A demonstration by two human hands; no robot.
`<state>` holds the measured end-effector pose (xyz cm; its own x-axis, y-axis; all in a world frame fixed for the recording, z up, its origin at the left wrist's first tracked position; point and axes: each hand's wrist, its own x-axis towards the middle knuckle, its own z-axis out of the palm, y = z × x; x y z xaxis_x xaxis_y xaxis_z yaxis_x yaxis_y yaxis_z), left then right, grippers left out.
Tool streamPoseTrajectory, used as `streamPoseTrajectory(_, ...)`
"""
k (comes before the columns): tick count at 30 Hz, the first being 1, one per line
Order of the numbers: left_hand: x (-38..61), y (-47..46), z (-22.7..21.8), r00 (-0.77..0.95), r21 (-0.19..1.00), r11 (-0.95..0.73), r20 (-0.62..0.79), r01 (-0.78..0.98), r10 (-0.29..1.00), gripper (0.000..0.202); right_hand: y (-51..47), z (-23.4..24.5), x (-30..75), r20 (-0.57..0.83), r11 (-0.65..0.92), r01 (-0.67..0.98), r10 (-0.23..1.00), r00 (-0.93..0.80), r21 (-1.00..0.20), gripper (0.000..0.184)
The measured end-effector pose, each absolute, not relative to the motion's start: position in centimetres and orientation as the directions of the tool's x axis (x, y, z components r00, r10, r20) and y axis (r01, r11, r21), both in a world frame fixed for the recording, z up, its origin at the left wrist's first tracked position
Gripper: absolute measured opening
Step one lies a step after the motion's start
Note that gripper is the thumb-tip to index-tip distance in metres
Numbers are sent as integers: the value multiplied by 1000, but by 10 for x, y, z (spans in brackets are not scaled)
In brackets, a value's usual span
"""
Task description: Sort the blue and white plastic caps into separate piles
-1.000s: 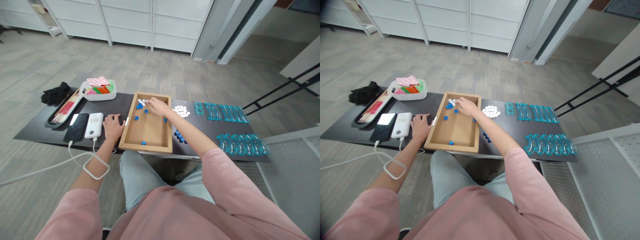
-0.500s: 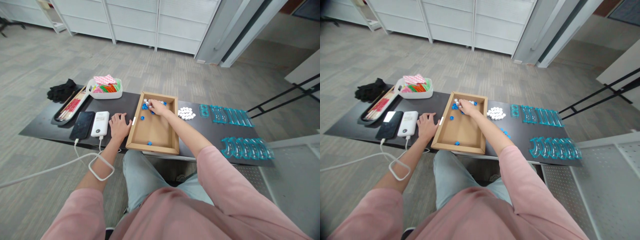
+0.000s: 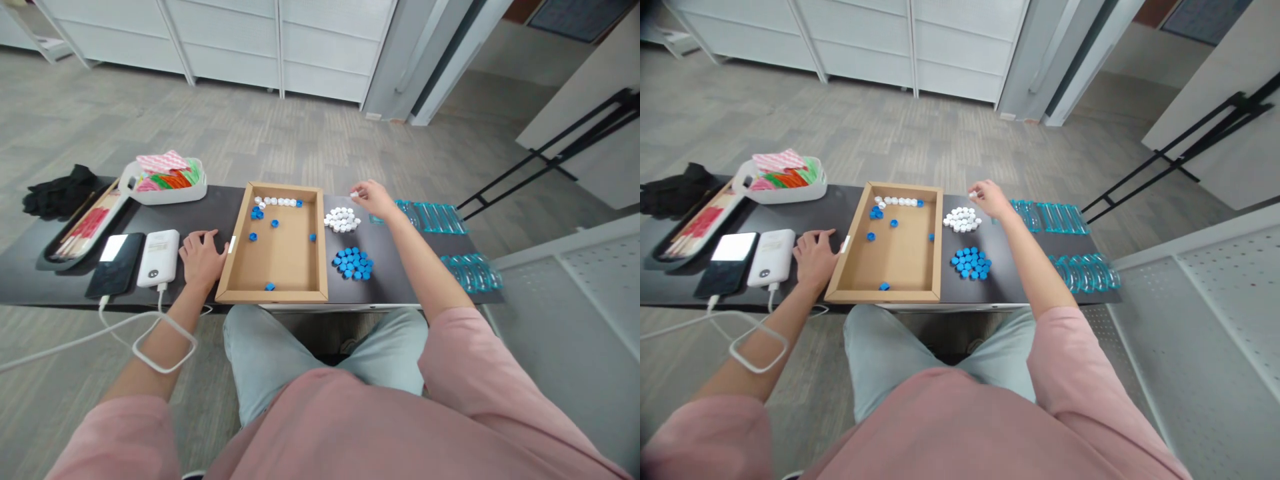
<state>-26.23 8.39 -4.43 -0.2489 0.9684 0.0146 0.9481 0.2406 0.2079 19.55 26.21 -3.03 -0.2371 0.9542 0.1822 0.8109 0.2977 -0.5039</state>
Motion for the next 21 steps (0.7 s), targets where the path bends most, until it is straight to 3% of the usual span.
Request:
streamPoseTrajectory(4, -256, 84, -42, -269, 196, 261, 13, 945, 963, 62, 263, -47, 234, 36, 268, 903, 962, -272, -336, 25)
streamPoseTrajectory(6, -254, 84, -39, -274, 188, 269, 2, 945, 962, 62, 263, -56, 236, -12, 288, 904, 952, -307, -316, 30)
streamPoseTrajectory(14, -255, 87, -40, -269, 174, 270, -29, 947, 963, 62, 270, -66, 242, -75, 282, 829, 930, -361, -483, 50)
streamPoseTrajectory(21, -253, 87, -39, -280, 189, 278, -20, 942, 960, 61, 264, -44, 235, 110, 346, 783, 934, -340, -517, 42)
